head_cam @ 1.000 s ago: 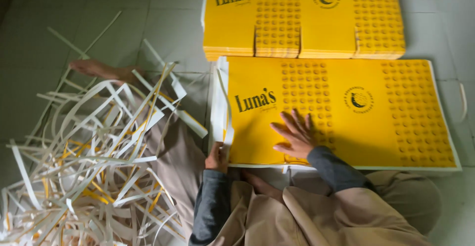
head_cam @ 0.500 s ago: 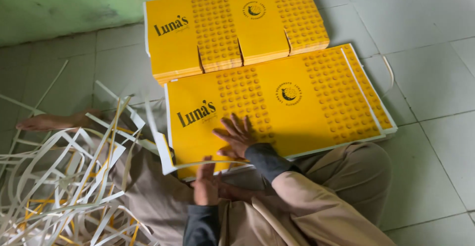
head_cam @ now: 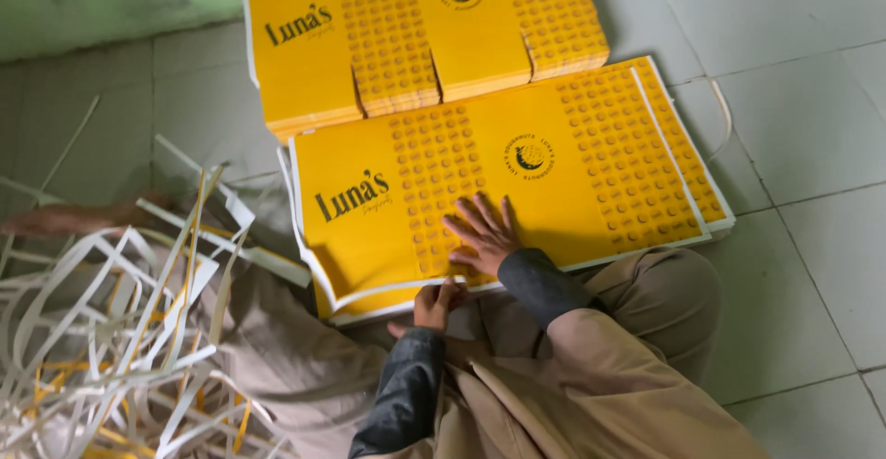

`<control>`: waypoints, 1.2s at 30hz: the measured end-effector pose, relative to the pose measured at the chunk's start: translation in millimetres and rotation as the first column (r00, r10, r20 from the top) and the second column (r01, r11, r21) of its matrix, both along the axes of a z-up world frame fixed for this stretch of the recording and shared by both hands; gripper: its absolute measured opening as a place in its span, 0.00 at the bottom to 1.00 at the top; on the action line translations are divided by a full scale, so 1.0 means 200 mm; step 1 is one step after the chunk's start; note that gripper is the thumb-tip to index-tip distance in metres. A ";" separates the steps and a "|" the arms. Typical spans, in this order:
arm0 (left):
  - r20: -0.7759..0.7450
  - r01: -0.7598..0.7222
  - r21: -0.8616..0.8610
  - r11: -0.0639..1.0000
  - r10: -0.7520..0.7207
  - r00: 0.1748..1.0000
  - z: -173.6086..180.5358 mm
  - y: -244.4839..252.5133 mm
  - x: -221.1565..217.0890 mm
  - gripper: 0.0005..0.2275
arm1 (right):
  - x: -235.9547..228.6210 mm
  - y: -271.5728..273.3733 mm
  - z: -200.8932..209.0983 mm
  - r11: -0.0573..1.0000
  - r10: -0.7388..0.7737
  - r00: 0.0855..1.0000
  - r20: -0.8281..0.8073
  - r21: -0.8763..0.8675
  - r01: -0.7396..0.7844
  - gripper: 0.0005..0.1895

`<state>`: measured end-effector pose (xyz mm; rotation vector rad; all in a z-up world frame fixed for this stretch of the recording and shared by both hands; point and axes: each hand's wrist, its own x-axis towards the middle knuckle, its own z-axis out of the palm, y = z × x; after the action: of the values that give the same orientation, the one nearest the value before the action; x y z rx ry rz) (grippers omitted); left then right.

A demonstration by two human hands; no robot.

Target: Peeling off adhesive backing strips from flat-packed cardboard boxes

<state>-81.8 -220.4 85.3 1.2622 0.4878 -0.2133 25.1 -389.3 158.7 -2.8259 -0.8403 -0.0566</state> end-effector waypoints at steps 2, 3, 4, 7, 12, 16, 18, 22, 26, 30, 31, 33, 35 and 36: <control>0.081 0.032 -0.240 0.970 -0.012 0.997 0.08 -0.01 -0.05 0.13 | 0.00 0.00 0.01 1.000 -0.020 1.000 -0.019 -0.013 0.020 0.40; 0.070 0.019 -0.240 0.971 -0.002 0.998 0.11 0.01 -0.15 0.13 | -0.01 0.01 0.03 1.000 -0.010 0.999 -0.031 -0.013 0.010 0.40; 0.081 0.165 -0.311 0.936 -0.147 0.986 0.15 0.02 -0.21 0.11 | 0.00 0.01 0.05 0.999 -0.003 0.994 -0.107 0.051 0.008 0.39; 0.091 0.341 -0.409 0.846 -0.334 0.938 0.22 0.02 -0.31 0.09 | 0.04 -0.04 0.07 0.990 0.050 0.974 -0.222 0.140 -0.019 0.39; 0.093 0.172 -0.424 0.889 -0.146 0.985 0.47 0.04 -0.17 0.10 | 0.18 -0.29 0.04 0.864 0.242 0.861 -0.448 0.504 0.020 0.28; 0.147 -0.003 -0.413 0.911 0.070 0.987 0.19 0.11 -0.01 0.08 | 0.14 -0.59 0.03 0.965 0.145 0.887 -0.439 0.260 -0.028 0.30; 0.179 -0.010 -0.380 0.925 0.084 0.980 0.08 0.10 0.02 0.09 | 0.08 -0.67 0.05 0.990 0.127 0.895 -0.428 0.113 -0.087 0.31; 0.118 0.008 -0.634 0.773 0.086 0.989 0.30 0.00 0.03 0.04 | 0.04 -0.68 -0.02 0.989 0.075 0.858 -0.509 0.148 0.001 0.26; 0.254 0.262 -0.841 0.474 -0.082 0.964 0.39 0.00 -0.07 0.05 | 0.02 -0.65 -0.02 0.996 0.059 0.896 -0.440 0.086 -0.023 0.34; 0.244 0.230 -0.804 0.549 -0.048 0.969 0.39 -0.02 -0.03 0.06 | 0.02 -0.65 -0.01 0.996 0.072 0.915 -0.396 0.068 -0.049 0.38; 0.235 0.159 -0.671 0.724 0.004 0.972 0.40 -0.04 0.01 0.10 | 0.02 -0.65 0.01 0.996 0.070 0.891 -0.448 0.079 -0.039 0.38; 0.236 0.073 -0.504 0.860 0.056 0.970 0.29 -0.06 0.08 0.15 | 0.00 -0.63 0.04 0.995 0.070 0.864 -0.499 0.091 -0.028 0.38; 0.367 0.138 0.041 0.990 -0.144 0.919 0.08 -0.08 0.19 0.27 | -0.01 -0.60 0.05 0.994 0.055 0.841 -0.538 0.108 0.003 0.47; 0.370 0.137 0.042 0.990 -0.142 0.918 0.09 -0.14 0.18 0.27 | 0.00 -0.62 0.01 0.994 0.056 0.843 -0.535 0.108 0.002 0.47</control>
<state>-46.4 -249.0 102.4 1.3163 0.0713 -0.0851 26.0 -514.0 160.3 -2.5163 -0.7116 0.6509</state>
